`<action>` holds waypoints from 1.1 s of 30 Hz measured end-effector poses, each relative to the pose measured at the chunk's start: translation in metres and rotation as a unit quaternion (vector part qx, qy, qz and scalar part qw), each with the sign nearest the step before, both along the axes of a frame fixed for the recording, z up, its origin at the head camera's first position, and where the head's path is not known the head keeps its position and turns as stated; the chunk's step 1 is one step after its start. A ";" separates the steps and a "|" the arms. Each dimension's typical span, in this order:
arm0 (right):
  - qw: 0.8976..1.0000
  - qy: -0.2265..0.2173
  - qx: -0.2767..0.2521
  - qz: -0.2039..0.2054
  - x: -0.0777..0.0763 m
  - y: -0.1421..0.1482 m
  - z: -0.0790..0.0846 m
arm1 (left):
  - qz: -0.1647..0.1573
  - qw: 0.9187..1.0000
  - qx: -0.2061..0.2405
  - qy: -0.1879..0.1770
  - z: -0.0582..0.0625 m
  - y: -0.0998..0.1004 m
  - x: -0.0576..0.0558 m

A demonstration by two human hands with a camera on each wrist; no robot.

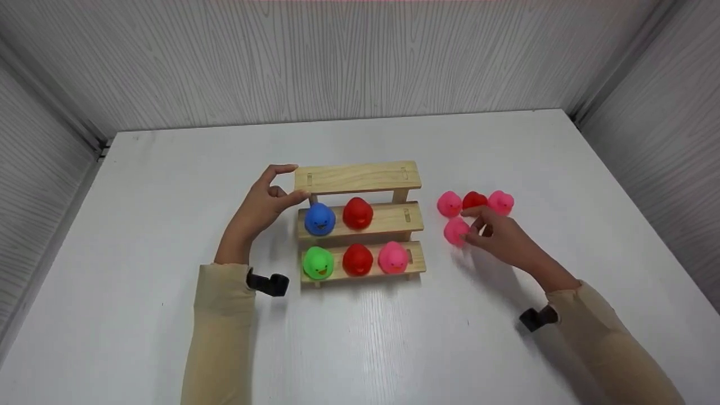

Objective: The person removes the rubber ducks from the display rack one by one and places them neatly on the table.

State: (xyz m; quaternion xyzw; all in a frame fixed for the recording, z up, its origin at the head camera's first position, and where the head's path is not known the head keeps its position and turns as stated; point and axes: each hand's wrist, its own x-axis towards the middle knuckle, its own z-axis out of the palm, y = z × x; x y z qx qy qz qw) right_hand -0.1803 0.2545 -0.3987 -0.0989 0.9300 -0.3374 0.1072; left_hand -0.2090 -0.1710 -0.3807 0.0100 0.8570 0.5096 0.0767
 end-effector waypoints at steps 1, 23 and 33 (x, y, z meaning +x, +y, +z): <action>1.000 0.000 0.000 -0.001 0.001 -0.001 0.002 | 0.000 1.000 -0.002 -0.001 0.000 0.000 0.000; 0.996 0.029 -0.082 0.030 0.005 -0.020 0.021 | -0.005 1.000 0.003 -0.001 -0.001 0.000 -0.001; 0.997 0.030 -0.070 0.034 0.003 -0.038 0.029 | -0.003 1.000 0.003 -0.003 -0.002 -0.001 -0.001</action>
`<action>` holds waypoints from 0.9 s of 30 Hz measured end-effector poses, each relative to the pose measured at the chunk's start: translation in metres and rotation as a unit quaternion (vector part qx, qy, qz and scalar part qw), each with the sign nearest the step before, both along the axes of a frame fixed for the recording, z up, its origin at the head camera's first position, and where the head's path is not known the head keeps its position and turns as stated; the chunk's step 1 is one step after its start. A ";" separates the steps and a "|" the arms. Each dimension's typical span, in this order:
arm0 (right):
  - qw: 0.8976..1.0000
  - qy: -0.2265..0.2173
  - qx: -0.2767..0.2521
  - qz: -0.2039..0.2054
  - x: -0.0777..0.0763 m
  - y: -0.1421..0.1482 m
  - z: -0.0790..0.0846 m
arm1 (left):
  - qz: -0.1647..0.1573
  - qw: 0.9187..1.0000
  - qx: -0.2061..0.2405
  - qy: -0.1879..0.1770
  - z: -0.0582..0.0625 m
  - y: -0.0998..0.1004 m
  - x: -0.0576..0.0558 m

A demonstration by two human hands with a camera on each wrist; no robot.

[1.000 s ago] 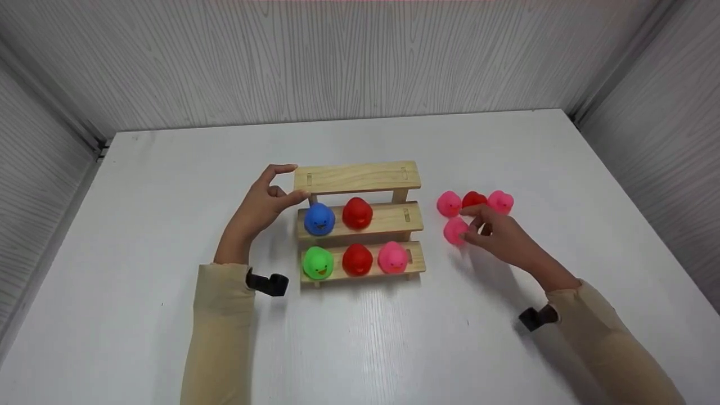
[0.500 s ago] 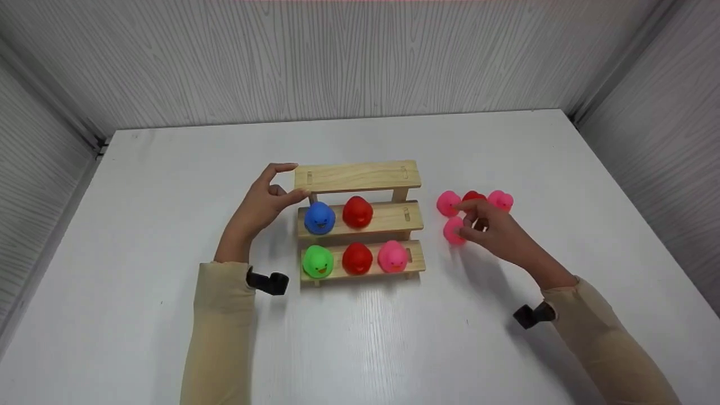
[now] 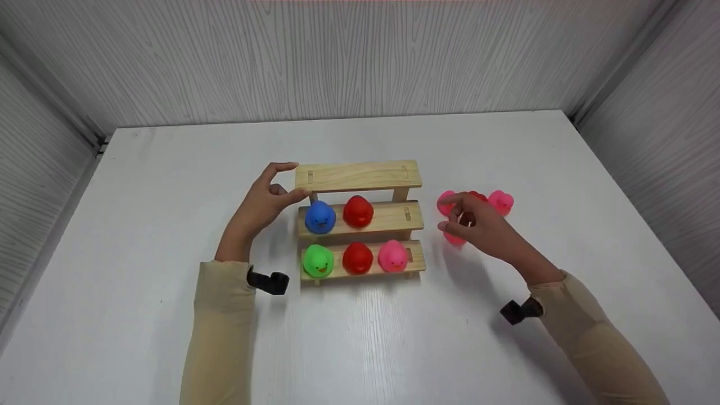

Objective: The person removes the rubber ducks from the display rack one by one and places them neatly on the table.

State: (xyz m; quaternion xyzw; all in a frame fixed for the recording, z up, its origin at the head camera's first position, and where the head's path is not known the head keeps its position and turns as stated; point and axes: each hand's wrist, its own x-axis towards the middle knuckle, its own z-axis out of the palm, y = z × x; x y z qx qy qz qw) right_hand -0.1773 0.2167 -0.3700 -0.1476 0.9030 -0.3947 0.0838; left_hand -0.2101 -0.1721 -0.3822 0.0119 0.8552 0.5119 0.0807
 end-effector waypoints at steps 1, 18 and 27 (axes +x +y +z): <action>1.000 0.001 0.003 0.002 0.000 -0.002 0.001 | 0.000 1.000 -0.001 0.001 0.000 0.000 0.000; 0.999 0.001 -0.031 0.031 -0.002 -0.031 0.014 | 0.003 1.000 -0.011 -0.002 0.003 0.001 0.001; 0.998 0.006 -0.044 0.046 -0.004 -0.044 0.014 | 0.005 1.000 -0.008 -0.005 0.001 0.002 0.001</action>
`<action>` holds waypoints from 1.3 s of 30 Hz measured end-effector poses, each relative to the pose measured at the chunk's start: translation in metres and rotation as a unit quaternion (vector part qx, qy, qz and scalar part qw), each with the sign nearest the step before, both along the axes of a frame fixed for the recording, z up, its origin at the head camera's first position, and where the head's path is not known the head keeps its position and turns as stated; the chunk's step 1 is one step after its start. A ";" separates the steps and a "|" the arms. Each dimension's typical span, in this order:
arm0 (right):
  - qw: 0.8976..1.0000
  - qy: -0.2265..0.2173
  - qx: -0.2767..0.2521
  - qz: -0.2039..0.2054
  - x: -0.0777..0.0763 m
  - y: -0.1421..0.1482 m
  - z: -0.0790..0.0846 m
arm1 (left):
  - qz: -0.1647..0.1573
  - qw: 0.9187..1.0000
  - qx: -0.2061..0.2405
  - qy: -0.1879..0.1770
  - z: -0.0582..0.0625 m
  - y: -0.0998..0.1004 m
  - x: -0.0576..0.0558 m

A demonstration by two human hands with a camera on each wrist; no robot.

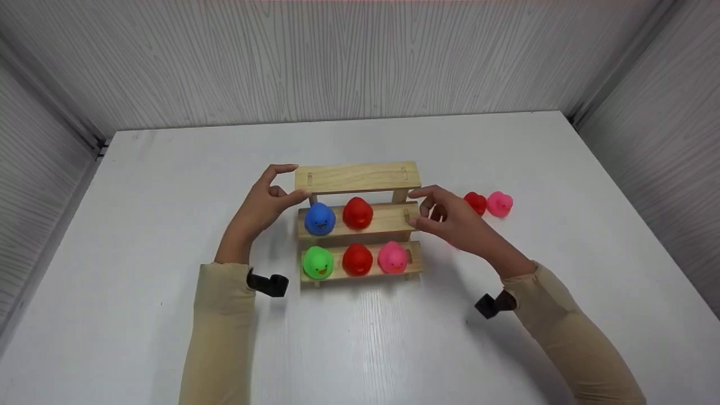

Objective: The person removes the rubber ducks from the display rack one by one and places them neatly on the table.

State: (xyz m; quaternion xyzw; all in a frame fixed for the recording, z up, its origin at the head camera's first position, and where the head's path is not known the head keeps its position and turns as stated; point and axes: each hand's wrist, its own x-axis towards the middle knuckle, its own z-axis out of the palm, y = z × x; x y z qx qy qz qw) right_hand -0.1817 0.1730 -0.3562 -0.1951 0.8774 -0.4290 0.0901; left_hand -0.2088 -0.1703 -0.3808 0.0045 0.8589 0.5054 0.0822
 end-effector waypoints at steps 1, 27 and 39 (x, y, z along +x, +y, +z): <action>1.000 0.000 -0.003 0.003 0.000 -0.002 0.000 | 0.000 1.000 0.001 0.000 0.000 0.000 0.000; 0.998 -0.049 -0.028 0.025 -0.007 -0.051 -0.011 | -0.007 1.000 0.012 0.001 0.000 0.000 0.000; 0.998 -0.053 0.012 0.015 -0.009 -0.064 -0.010 | -0.005 1.000 0.012 0.000 -0.001 0.000 0.000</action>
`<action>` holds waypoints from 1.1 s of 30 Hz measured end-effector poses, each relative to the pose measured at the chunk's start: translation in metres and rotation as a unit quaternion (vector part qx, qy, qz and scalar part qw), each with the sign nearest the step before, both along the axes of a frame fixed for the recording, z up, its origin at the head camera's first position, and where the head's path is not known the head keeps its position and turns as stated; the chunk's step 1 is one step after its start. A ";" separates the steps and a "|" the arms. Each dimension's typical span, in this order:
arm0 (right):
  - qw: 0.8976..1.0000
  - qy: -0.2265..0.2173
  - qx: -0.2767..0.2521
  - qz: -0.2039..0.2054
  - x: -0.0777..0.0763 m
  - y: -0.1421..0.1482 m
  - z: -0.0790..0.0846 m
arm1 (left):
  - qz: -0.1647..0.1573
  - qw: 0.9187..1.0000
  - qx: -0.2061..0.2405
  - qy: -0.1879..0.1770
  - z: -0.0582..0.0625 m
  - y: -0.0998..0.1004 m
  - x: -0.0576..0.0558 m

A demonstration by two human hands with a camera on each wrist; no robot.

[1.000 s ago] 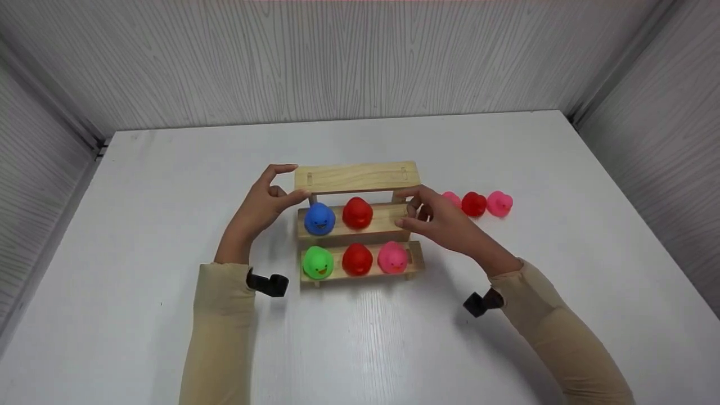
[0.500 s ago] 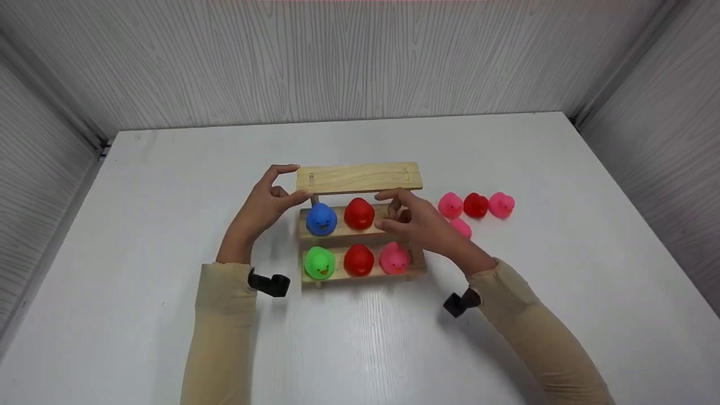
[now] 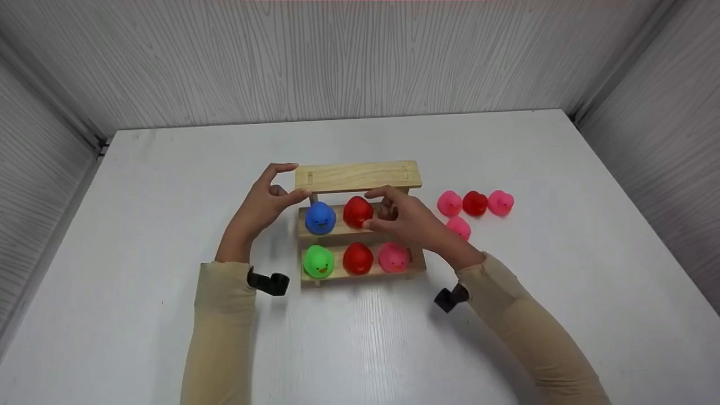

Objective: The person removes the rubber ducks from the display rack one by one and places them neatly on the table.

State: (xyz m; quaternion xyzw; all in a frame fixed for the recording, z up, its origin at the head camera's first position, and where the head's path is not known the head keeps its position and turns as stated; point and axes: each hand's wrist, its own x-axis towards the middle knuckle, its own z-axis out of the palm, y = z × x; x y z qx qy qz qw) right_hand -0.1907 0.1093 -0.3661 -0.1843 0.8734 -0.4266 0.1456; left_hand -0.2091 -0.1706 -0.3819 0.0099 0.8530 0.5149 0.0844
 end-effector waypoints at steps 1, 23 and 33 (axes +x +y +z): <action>1.000 0.002 0.004 -0.001 0.000 0.000 0.000 | 0.000 1.000 0.000 0.002 0.000 0.000 0.000; 0.998 0.027 0.052 -0.012 0.003 -0.003 -0.001 | 0.005 1.000 -0.001 0.000 0.000 0.002 0.000; 0.997 0.043 0.061 -0.015 0.005 -0.006 -0.001 | -0.002 1.000 0.003 0.009 0.000 0.001 0.000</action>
